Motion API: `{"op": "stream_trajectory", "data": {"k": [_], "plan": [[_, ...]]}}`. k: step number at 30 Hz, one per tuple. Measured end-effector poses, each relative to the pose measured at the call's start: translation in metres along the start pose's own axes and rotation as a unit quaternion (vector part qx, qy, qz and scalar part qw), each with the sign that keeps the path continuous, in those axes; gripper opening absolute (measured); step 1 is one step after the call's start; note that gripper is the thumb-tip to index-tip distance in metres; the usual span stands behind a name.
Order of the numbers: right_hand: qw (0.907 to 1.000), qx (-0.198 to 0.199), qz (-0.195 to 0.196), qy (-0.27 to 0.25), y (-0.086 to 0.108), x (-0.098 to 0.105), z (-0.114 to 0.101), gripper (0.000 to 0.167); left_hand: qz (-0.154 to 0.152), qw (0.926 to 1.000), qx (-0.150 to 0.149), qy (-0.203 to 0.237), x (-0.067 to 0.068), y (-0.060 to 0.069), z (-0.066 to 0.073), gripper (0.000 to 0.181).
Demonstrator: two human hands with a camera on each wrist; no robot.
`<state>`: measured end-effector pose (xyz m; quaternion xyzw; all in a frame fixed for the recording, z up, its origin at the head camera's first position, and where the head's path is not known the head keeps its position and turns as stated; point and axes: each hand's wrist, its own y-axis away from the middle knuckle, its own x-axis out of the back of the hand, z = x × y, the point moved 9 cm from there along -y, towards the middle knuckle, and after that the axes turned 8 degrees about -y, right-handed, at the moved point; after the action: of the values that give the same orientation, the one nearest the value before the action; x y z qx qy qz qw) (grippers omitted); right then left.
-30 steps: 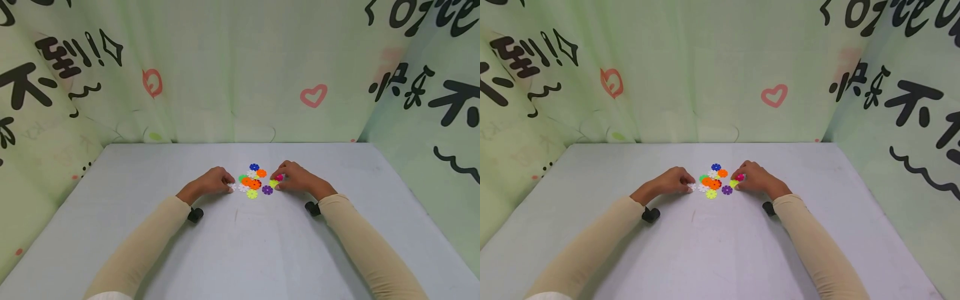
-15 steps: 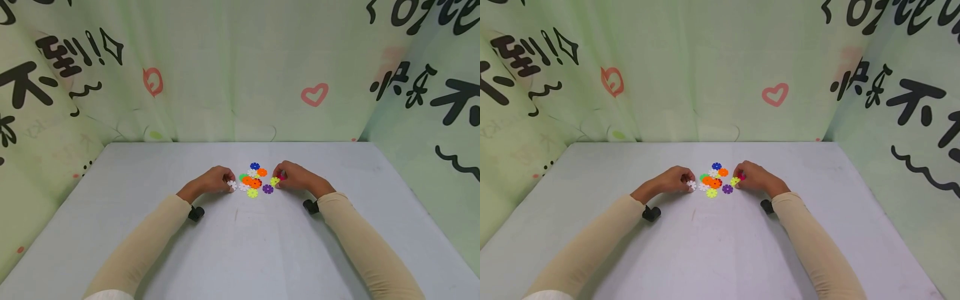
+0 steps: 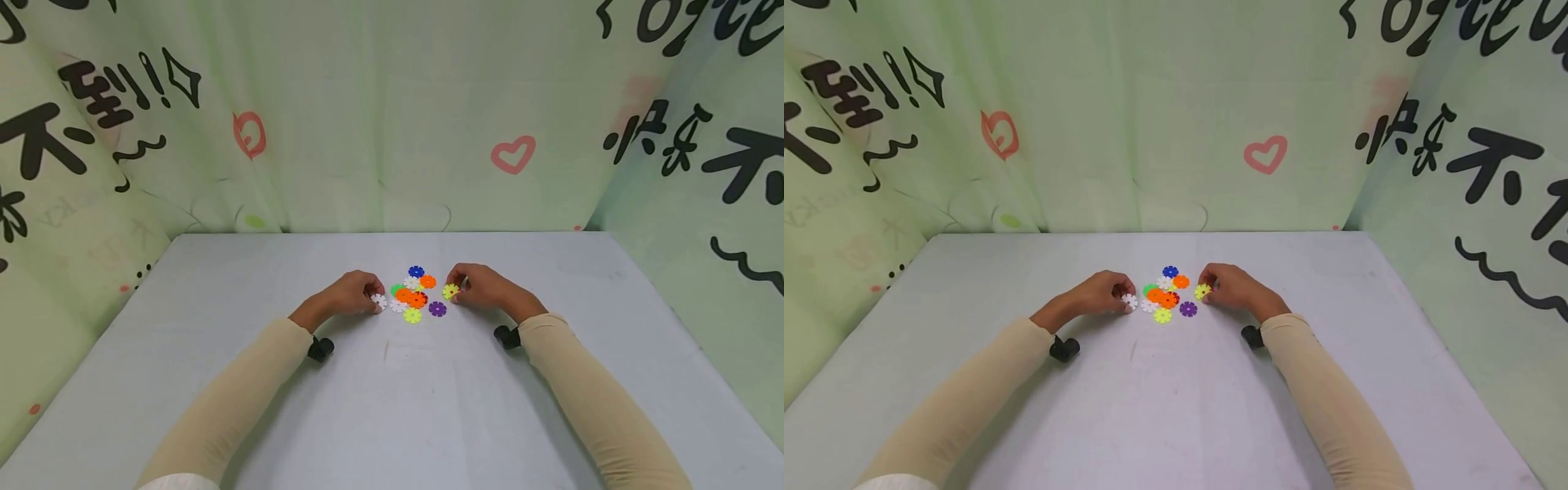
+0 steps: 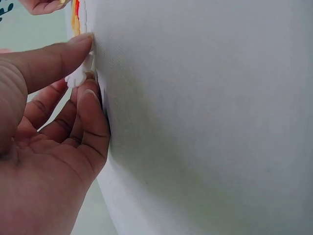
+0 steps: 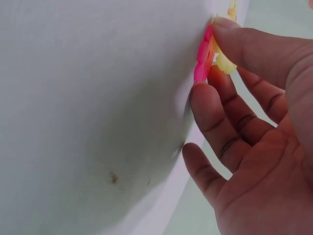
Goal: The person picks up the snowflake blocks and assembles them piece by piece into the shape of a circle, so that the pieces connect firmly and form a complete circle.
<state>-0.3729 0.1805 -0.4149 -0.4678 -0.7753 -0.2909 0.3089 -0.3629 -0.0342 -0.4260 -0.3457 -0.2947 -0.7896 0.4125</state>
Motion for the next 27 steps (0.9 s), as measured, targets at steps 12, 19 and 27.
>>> {"op": "stream_trajectory", "data": {"k": [12, 19, 27], "plan": [[0.999, -0.037, 0.024, -0.012, 0.005, 0.008, 0.004, 0.018, 0.015, 0.9994, 0.017, 0.025, 0.001, 0.001, -0.002, 0.026], [0.9984, -0.031, 0.045, -0.018, 0.009, 0.014, 0.001, 0.02, 0.007, 0.9952, 0.019, 0.096, -0.003, 0.001, 0.001, 0.029], [0.9973, -0.021, 0.062, -0.032, 0.009, 0.016, -0.008, 0.019, 0.02, 0.9735, 0.029, 0.226, 0.005, 0.0, 0.011, 0.031]]}}
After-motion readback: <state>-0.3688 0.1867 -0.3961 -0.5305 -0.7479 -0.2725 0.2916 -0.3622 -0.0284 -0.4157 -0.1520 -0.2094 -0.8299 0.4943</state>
